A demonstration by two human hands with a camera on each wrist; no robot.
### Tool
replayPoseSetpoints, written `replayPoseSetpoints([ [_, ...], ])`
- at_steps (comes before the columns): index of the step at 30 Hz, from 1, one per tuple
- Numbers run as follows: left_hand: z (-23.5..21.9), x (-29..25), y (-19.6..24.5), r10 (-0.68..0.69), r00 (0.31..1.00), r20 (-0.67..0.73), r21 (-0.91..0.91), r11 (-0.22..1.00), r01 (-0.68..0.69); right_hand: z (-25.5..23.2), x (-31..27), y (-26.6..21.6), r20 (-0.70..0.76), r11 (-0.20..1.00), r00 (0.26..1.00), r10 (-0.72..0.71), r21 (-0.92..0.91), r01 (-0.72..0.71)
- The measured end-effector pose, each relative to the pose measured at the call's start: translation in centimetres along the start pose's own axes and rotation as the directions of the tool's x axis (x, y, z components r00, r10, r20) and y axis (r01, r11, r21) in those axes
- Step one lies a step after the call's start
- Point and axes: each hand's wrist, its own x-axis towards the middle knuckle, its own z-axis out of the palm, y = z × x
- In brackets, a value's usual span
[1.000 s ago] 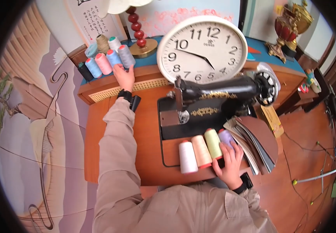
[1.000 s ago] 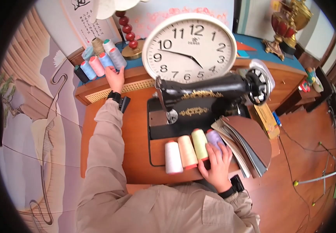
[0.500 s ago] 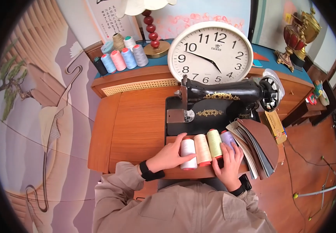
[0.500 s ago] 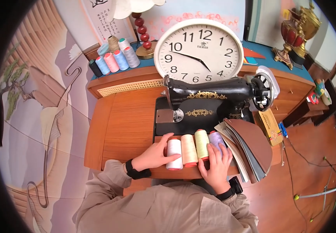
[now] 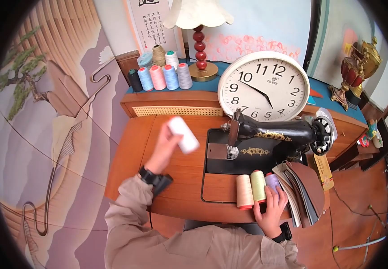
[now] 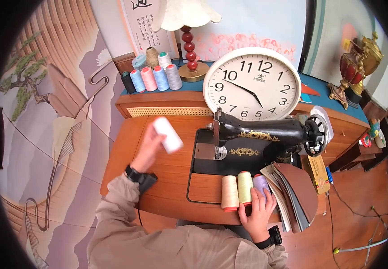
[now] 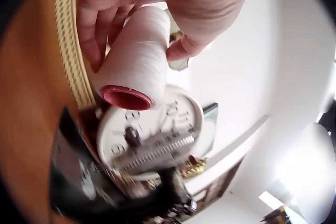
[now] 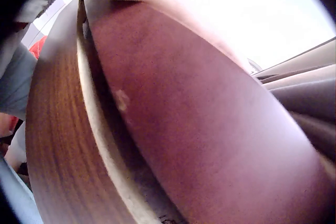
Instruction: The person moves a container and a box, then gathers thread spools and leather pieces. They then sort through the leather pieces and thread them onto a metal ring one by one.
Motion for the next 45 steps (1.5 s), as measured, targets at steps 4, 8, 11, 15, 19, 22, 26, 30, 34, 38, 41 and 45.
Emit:
replayPoseSetpoints([
  [4, -8.5, 9.7, -0.3, 0.54, 0.799, -0.266, 0.557, 0.762, -0.33, 0.1, -0.1, 0.1, 0.016, 1.0, 1.0, 0.01, -0.004, -0.009],
  [8, -13.8, 15.5, 0.6, 0.766, 0.562, -0.313, 0.831, 0.507, -0.228, -0.1, 0.0, -0.2, 0.033, 1.0, 0.999, 0.027, 0.002, -0.027],
  [11, -16.6, 18.5, -0.3, 0.843, 0.464, -0.27, 0.903, 0.389, -0.182, 0.1, -0.1, 0.0, 0.032, 1.0, 0.999, 0.029, -0.01, -0.028],
  [15, -18.0, 20.8, -1.3, 0.697, 0.608, -0.379, 0.826, 0.552, -0.119, 0.2, -0.1, 0.1, 0.035, 1.0, 0.999, 0.028, -0.012, -0.028],
  [19, -18.0, 21.4, -2.3, 0.668, 0.581, -0.464, 0.834, 0.55, 0.034, 0.0, 0.0, -0.2, 0.038, 0.999, 0.998, 0.04, -0.017, -0.039],
  [22, -19.0, 21.5, -3.6, 0.652, 0.598, -0.466, 0.825, 0.565, 0.026, -0.1, 0.0, -0.2, 0.029, 0.999, 0.999, 0.032, -0.01, -0.031],
  [26, -13.8, 17.3, -3.0, 0.824, 0.432, -0.367, 0.922, 0.383, 0.053, 0.1, 0.0, 0.0, 0.01, 1.0, 1.0, 0.029, -0.008, -0.029],
  [30, -3.4, 9.4, -1.1, 0.726, 0.676, -0.13, 0.794, 0.484, -0.367, 0.0, 0.0, 0.0, -0.001, 1.0, 1.0, 0.026, -0.015, -0.026],
  [34, 7.0, -0.9, 1.0, 0.319, 0.818, 0.479, 0.502, 0.665, -0.553, -0.1, 0.1, 0.0, 0.002, 1.0, 1.0, 0.03, -0.007, -0.03],
  [38, 12.3, -6.5, -1.0, 0.074, 0.554, 0.829, 0.371, 0.669, -0.644, -0.1, 0.1, 0.0, -0.01, 1.0, 1.0, 0.018, 0.008, -0.018],
  [41, 14.2, -7.5, -1.5, -0.064, 0.509, 0.859, 0.418, 0.662, -0.622, -0.1, -0.1, 0.1, -0.018, 1.0, 1.0, 0.009, 0.011, -0.009],
  [45, 14.7, -8.3, -0.3, -0.259, 0.593, 0.763, 0.602, 0.62, -0.504, -0.1, -0.1, 0.2, -0.015, 1.0, 1.0, 0.006, 0.017, -0.005],
])
